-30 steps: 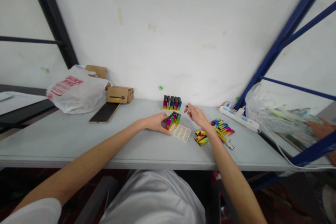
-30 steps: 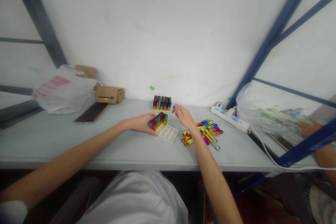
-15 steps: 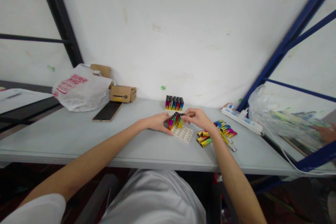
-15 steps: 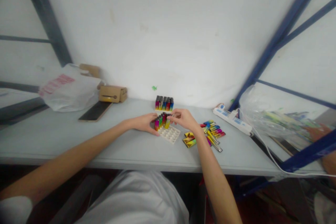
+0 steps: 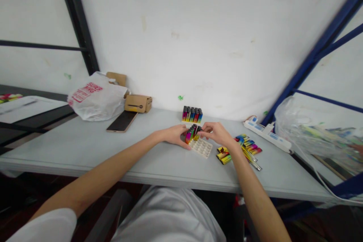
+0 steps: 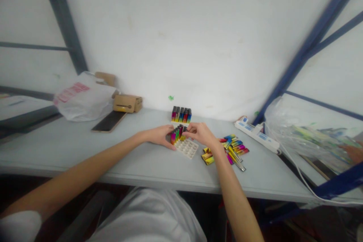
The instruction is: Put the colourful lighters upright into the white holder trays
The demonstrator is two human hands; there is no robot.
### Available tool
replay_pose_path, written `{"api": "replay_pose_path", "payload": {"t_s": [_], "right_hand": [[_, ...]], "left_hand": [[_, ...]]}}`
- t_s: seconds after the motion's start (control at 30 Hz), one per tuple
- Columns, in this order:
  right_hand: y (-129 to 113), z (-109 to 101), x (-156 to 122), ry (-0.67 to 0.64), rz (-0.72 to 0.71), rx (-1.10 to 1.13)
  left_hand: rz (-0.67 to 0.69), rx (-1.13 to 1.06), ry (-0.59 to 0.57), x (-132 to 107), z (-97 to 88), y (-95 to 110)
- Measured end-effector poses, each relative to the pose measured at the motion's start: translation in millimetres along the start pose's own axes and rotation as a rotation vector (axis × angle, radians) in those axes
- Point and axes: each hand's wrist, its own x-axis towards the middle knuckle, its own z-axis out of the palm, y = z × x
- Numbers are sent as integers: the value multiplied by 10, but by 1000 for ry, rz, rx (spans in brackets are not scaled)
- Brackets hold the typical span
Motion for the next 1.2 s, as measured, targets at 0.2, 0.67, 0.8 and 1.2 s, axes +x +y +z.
{"api": "replay_pose_path", "payload": {"t_s": [0.2, 0.67, 0.8, 1.2], "right_hand": [[35, -51, 0, -66, -26, -20], [-14, -31, 13, -22, -17, -164], [-5, 24, 58, -29, 21, -184], [224, -530, -233, -132, 348, -310]], "left_hand": [[-3, 11, 5, 3, 28, -20], [-24, 3, -3, -3, 7, 9], [-26, 8, 0, 6, 8, 8], [-11, -2, -9, 11, -9, 4]]}}
